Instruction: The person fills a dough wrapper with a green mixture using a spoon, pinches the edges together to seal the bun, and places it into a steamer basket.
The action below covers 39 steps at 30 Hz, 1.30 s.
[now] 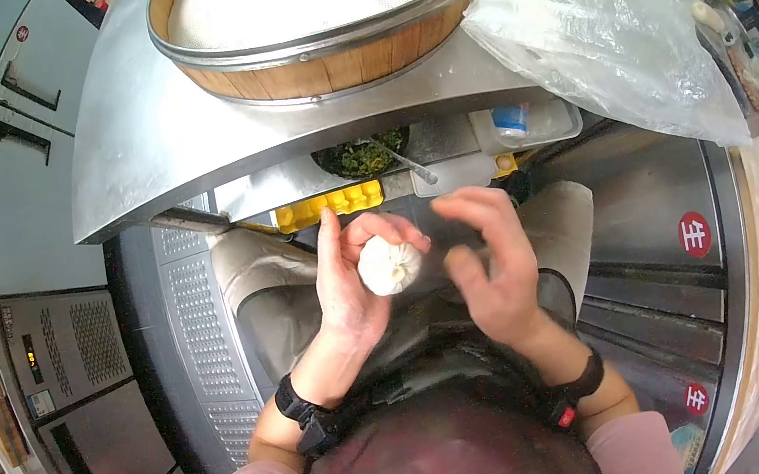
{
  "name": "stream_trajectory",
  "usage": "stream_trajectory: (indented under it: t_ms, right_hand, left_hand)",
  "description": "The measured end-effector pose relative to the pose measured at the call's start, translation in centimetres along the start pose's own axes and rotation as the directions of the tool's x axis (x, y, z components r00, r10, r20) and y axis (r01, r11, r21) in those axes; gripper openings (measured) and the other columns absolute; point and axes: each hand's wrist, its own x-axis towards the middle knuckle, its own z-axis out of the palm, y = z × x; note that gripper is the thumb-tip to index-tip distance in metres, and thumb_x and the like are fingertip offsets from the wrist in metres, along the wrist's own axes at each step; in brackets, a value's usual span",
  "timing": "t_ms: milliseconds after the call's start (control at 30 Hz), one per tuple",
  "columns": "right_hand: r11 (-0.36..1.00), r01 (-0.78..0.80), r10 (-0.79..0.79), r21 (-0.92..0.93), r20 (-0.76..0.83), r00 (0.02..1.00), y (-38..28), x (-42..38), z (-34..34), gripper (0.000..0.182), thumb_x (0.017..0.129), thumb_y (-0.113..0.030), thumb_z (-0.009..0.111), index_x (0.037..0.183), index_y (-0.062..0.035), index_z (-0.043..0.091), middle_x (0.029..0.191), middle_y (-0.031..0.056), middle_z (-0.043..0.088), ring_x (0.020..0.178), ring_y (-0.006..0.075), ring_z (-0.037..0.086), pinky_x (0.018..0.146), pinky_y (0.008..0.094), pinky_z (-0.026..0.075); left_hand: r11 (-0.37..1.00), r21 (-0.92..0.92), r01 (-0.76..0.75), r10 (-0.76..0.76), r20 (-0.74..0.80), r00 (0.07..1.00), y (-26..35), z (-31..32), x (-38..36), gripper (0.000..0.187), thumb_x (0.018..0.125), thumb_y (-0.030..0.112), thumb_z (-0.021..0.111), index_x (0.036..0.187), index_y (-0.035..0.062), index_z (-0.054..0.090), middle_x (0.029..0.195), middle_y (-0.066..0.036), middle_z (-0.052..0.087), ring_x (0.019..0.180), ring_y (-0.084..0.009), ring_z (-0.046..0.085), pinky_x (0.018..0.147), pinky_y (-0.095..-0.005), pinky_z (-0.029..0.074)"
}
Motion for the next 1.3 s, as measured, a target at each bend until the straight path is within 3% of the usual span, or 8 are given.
stream_trajectory:
  t_ms: [133, 200, 367, 467, 700, 967, 1200, 1300]
  right_hand:
    - [-0.007, -0.554, 0.609, 0.832, 0.443, 0.657, 1.9, -2.5, 4.1, 0.04, 0.1, -0.035, 0.037, 0.122, -0.0027, 0.049, 0.118, 0.0092, 0.055, 0.111, 0.0186, 0.053, 0.097, 0.0366, 0.041]
    - [-0.266, -0.424, 0.596, 0.866, 0.493, 0.633, 2.3, -3.2, 5.3, 0.039, 0.1, -0.037, 0.034, 0.119, -0.0054, 0.05, 0.117, 0.0081, 0.055, 0.111, 0.0186, 0.053, 0.097, 0.0368, 0.042]
    - [-0.355, -0.449, 0.629, 0.82, 0.565, 0.535, 3.0, -1.5, 4.1, 0.039, 0.1, -0.037, 0.035, 0.111, -0.0058, 0.056, 0.101, 0.0132, 0.062, 0.099, 0.0265, 0.059, 0.091, 0.041, 0.047]
    - [-0.236, -0.487, 0.377, 0.841, 0.541, 0.752, 0.7, 0.7, 2.1, 0.042, 0.1, -0.04, 0.036, 0.11, -0.0048, 0.057, 0.103, 0.015, 0.062, 0.1, 0.0283, 0.058, 0.092, 0.0419, 0.047]
    - [-0.353, -0.541, 0.444, 0.763, 0.646, 0.622, 1.6, 0.0, 2.1, 0.039, 0.099, -0.039, 0.04, 0.101, -0.0052, 0.059, 0.101, 0.014, 0.061, 0.1, 0.0273, 0.058, 0.089, 0.0407, 0.047]
    - [0.232, -0.398, 0.17, 0.888, 0.366, 0.915, -4.5, 15.2, -2.3, 0.024, 0.096, -0.027, 0.044, 0.096, -0.0057, 0.055, 0.099, 0.0144, 0.058, 0.092, 0.0239, 0.057, 0.084, 0.0333, 0.046]
    - [0.396, -0.425, 0.415, 0.814, 0.254, 0.873, -4.5, 26.6, -0.1, 0.019, 0.092, -0.017, 0.054, 0.096, 0.0007, 0.058, 0.093, 0.0129, 0.061, 0.088, 0.0208, 0.061, 0.079, 0.0345, 0.052]
    - [0.722, -0.378, 0.332, 0.58, 0.189, 0.924, -2.6, 32.0, 2.6, 0.017, 0.09, -0.015, 0.054, 0.086, -0.001, 0.062, 0.087, 0.0108, 0.062, 0.083, 0.0214, 0.061, 0.076, 0.0302, 0.051]
  left_hand:
    - [0.777, 0.442, -0.448, 0.387, 0.225, 0.894, -1.4, -1.2, 0.7, 0.068, 0.1, 0.047, 0.021, 0.068, 0.003, 0.062, 0.074, -0.01, 0.063, 0.08, -0.0221, 0.061, 0.08, -0.0358, 0.045]
    - [0.251, 0.692, -0.677, 0.45, 0.536, 0.714, -1.3, -1.8, 1.7, 0.061, 0.093, 0.054, 0.033, 0.07, 0.0051, 0.063, 0.071, -0.006, 0.064, 0.084, -0.0256, 0.064, 0.094, -0.0453, 0.04]
    - [0.213, 0.771, -0.6, 0.521, 0.43, 0.737, 1.3, -1.8, 1.8, 0.074, 0.088, 0.068, 0.028, 0.084, 0.0053, 0.067, 0.088, -0.006, 0.07, 0.109, -0.0286, 0.057, 0.109, -0.052, 0.023]
    - [0.167, 0.788, -0.592, 0.609, 0.39, 0.69, 3.7, -3.1, 1.7, 0.08, 0.092, 0.067, 0.013, 0.088, 0.0032, 0.061, 0.09, -0.014, 0.068, 0.111, -0.0301, 0.055, 0.11, -0.0509, 0.02]
    - [0.269, 0.753, -0.601, 0.651, 0.318, 0.689, 3.4, -4.0, 0.1, 0.068, 0.097, 0.054, 0.02, 0.092, 0.0004, 0.061, 0.089, -0.013, 0.068, 0.105, -0.0291, 0.058, 0.107, -0.0522, 0.026]
    - [0.333, 0.718, -0.611, 0.638, 0.306, 0.707, 3.0, -4.2, 0.7, 0.056, 0.098, 0.043, 0.026, 0.092, -0.0008, 0.061, 0.089, -0.012, 0.068, 0.101, -0.0287, 0.059, 0.106, -0.05, 0.029]
    - [0.311, 0.724, -0.616, 0.66, 0.302, 0.688, 3.9, -4.2, 0.3, 0.047, 0.098, 0.036, 0.03, 0.092, 0.0004, 0.06, 0.088, -0.011, 0.068, 0.1, -0.0275, 0.059, 0.107, -0.0495, 0.028]
    - [0.341, 0.713, -0.613, 0.654, 0.289, 0.7, 4.1, -4.6, 0.2, 0.043, 0.098, 0.032, 0.032, 0.092, 0.0002, 0.06, 0.087, -0.011, 0.068, 0.099, -0.0273, 0.059, 0.107, -0.0494, 0.027]
